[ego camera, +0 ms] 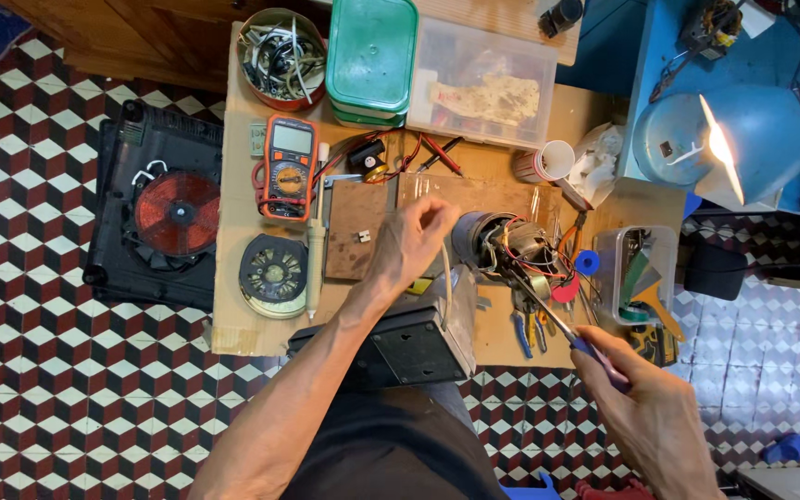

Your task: The person disassembles a small motor, removes a metal fan blade, and reassembles the unit using a cordless drill and screwdriver. They manipulate wires and fasteners while working at a cluttered workbench.

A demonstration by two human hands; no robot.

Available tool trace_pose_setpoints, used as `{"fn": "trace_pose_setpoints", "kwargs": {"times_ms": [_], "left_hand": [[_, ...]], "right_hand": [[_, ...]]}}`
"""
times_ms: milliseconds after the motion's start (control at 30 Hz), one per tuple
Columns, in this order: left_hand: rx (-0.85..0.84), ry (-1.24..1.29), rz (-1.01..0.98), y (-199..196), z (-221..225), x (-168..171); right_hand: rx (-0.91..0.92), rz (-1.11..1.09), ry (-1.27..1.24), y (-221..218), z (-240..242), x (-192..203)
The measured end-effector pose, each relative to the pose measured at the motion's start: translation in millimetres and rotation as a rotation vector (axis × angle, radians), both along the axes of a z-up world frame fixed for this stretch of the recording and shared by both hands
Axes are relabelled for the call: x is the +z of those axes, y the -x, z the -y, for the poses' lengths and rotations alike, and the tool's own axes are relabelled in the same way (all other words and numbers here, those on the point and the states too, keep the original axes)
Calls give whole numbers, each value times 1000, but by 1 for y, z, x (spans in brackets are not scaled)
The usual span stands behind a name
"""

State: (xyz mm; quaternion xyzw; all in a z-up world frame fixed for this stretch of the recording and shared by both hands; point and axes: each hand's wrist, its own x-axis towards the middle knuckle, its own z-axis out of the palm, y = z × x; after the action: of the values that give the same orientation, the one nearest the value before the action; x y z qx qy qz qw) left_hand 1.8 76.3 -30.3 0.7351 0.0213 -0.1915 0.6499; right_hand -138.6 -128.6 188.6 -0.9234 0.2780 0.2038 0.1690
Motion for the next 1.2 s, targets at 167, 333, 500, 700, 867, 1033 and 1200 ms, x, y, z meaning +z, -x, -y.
{"fn": "trace_pose_setpoints", "kwargs": {"times_ms": [167,333,500,700,867,1033,1200], "left_hand": [[-74,123,-70,24,23,-24],[-241,65,-287,38,44,-49],[-504,-116,-487,47,49,-67],[-625,-50,-666,68,34,-64],[-667,-102,-795,49,36,-57],[-646,-9,-854,30,46,-72],[-709,139,-853,12,66,-82]], "right_hand": [[79,65,25,-4,0,-28],[162,87,167,-13,7,-48],[105,264,52,-9,22,-49],[-295,412,-228,29,11,-49],[-456,432,-315,43,6,-44],[-390,288,-313,37,6,-26],[-150,77,-76,17,3,-14]]}}
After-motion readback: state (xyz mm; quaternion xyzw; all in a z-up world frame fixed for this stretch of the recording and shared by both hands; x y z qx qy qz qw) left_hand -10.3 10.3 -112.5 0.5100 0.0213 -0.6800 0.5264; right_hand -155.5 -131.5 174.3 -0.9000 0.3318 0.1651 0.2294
